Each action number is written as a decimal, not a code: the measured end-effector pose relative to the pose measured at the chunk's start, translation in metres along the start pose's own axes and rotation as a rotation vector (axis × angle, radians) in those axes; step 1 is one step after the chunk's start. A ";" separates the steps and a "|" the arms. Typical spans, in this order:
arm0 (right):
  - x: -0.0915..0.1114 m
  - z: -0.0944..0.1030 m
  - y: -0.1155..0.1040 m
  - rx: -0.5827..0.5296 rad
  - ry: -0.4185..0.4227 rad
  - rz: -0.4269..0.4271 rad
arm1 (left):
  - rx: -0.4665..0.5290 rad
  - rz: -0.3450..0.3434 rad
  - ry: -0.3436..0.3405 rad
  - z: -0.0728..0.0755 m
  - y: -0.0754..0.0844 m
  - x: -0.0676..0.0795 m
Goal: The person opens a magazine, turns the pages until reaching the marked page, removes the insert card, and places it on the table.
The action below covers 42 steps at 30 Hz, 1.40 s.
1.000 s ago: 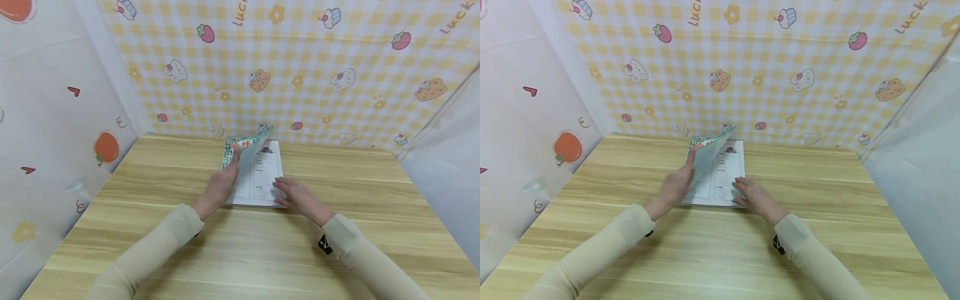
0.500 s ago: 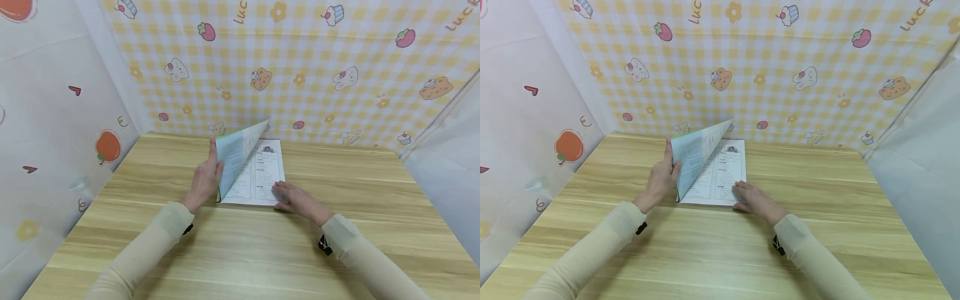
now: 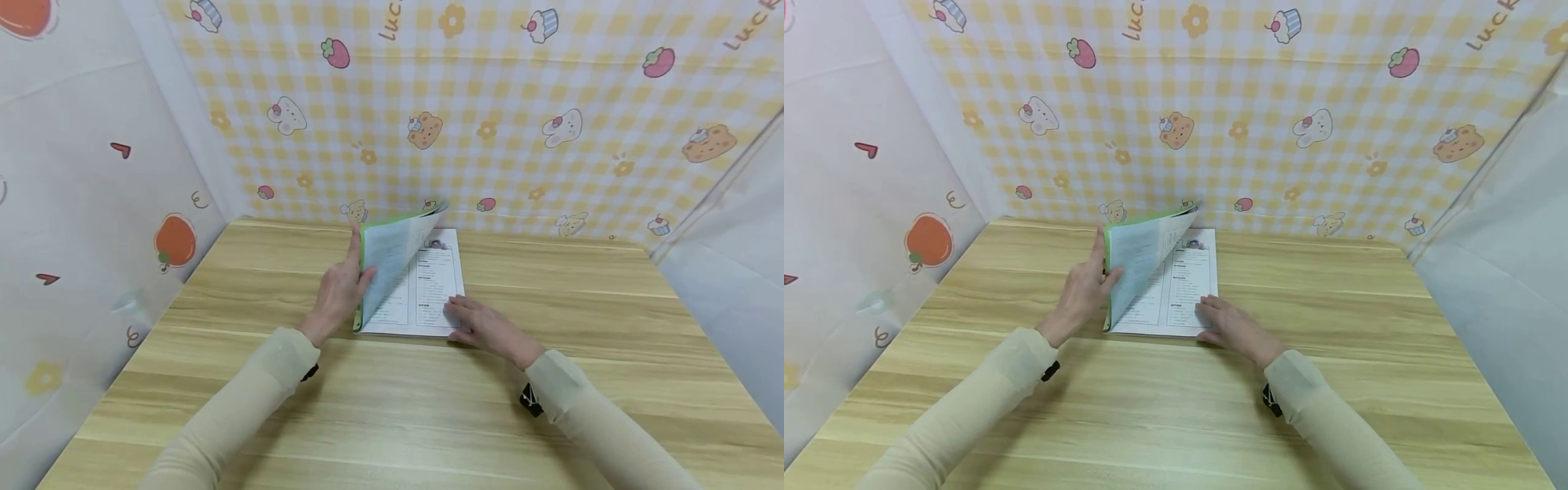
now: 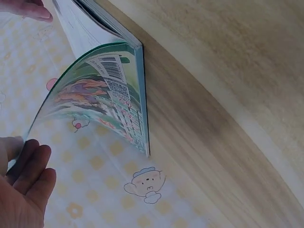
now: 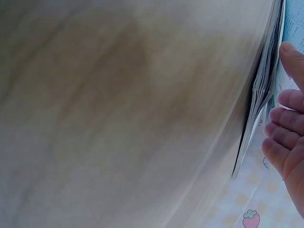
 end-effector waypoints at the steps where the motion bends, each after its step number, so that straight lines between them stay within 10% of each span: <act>1: 0.000 0.000 0.000 -0.001 0.000 -0.001 | -0.004 -0.014 0.001 -0.001 0.001 0.000; 20: 0.001 0.011 0.004 -0.034 0.098 -0.083 | -0.172 -0.475 0.056 -0.034 0.036 0.016; 42: 0.013 0.018 0.012 -0.109 0.196 -0.177 | -0.129 -0.430 0.172 -0.034 0.034 0.007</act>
Point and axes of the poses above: each hand's wrist, its own x-axis away from the middle knuckle, its own z-axis out of the back of the hand, y = z × x, the point moved 4 cm from there along -x, towards the middle knuckle, and after that the axes turned 3 degrees about -x, right-handed, at the moved point
